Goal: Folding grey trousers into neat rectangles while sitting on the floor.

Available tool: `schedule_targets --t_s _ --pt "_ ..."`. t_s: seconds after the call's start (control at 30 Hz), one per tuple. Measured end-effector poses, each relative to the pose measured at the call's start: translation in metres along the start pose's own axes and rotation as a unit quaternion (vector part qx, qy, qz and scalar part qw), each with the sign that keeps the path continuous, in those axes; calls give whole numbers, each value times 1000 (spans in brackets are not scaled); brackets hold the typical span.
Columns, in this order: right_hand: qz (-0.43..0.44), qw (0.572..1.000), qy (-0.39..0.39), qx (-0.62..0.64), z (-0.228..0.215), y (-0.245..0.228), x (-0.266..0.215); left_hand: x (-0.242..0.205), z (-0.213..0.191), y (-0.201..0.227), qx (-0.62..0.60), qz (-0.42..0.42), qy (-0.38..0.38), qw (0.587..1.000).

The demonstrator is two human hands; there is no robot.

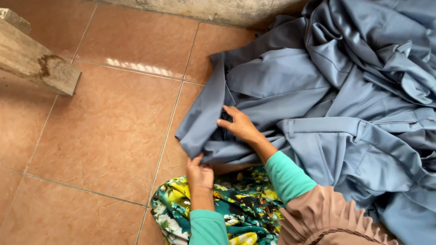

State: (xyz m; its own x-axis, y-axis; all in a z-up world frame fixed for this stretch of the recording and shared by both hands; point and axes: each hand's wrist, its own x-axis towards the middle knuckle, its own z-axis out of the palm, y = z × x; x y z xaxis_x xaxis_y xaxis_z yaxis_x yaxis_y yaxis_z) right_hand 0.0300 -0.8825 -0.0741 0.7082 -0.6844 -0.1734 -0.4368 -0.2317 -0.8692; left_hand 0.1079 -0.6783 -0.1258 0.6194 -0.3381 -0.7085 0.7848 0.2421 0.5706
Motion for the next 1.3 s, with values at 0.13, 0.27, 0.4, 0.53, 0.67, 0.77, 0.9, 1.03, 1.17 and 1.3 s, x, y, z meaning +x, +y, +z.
schedule_targets --t_s 0.13,0.27,0.4,0.53,0.67,0.77,0.9,1.03,1.17,1.3 --pt "-137 986 93 8 -13 -32 -7 -9 -12 23 -125 17 13 992" --pt "-171 887 234 -360 -86 -39 18 5 -16 7 -34 95 102 990" --pt "-119 847 223 -468 -149 -52 52 -73 35 41 109 130 115 979" --pt "-16 887 104 -449 -162 -5 95 -59 20 22 377 350 115 850" --pt "-95 947 163 -260 -141 -58 51 -66 21 29 368 490 112 782" --pt "-216 955 157 -132 -115 -96 -35 -60 18 29 225 286 -12 931" --pt "-218 968 46 -120 -84 -88 -149 -113 44 70 38 102 -64 992" --pt "-239 900 -148 -332 -62 -69 -191 -141 52 85 -61 -18 -89 994" --pt "-209 926 -201 -241 -79 -130 -166 -144 43 91 -7 -66 -83 994" --pt "-381 866 -13 -324 -104 -145 -93 -68 -38 19 42 -90 -121 988"
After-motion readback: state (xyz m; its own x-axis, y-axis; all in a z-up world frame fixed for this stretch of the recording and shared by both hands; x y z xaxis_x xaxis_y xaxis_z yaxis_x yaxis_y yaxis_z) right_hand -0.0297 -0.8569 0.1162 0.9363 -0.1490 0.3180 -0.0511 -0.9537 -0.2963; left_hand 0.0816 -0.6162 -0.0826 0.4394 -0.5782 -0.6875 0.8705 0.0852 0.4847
